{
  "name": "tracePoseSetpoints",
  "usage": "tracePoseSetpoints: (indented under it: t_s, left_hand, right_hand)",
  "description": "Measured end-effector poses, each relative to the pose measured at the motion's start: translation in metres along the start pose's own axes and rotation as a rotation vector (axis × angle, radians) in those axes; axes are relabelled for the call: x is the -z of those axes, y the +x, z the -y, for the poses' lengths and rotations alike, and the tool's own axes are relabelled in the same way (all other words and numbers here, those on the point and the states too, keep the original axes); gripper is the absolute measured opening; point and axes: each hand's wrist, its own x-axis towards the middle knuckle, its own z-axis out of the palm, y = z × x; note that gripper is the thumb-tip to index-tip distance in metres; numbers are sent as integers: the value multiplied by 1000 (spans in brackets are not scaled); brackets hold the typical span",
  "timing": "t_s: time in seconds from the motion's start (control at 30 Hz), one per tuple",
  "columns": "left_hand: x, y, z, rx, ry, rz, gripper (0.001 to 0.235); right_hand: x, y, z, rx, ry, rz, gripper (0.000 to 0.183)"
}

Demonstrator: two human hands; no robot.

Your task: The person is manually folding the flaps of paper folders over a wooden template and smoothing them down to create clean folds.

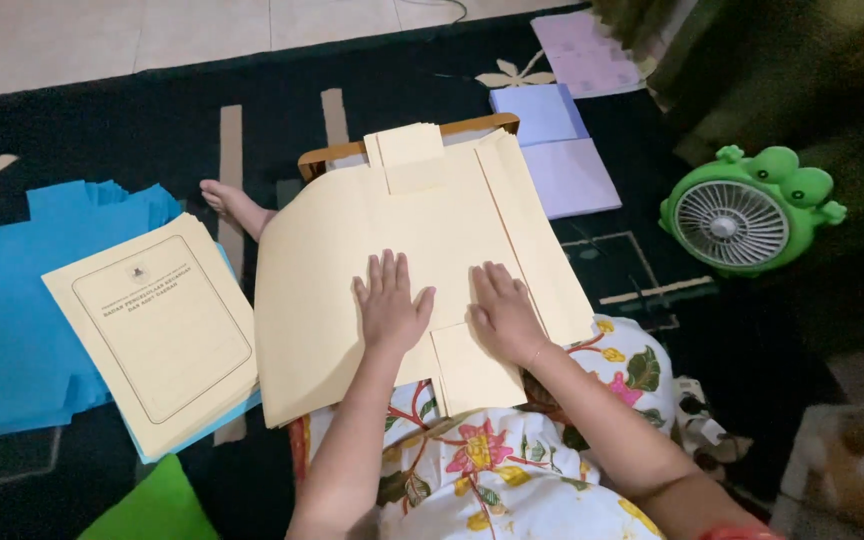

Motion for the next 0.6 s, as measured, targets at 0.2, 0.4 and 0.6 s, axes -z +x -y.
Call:
tracePoseSetpoints:
  t_s: [0.2, 0.4, 0.6]
  left_hand:
    - [-3, 6, 5, -12, 27, 35, 78]
    - [1, 8, 4, 5, 17, 91, 79]
    - [-7, 15, 9, -7, 56, 119, 78]
  right_hand:
    - [7, -1, 10, -181, -325, -25, 91]
    - [26, 7, -39, -293, -172, -96, 87]
    - [25, 35, -44, -264, -271, -25, 91]
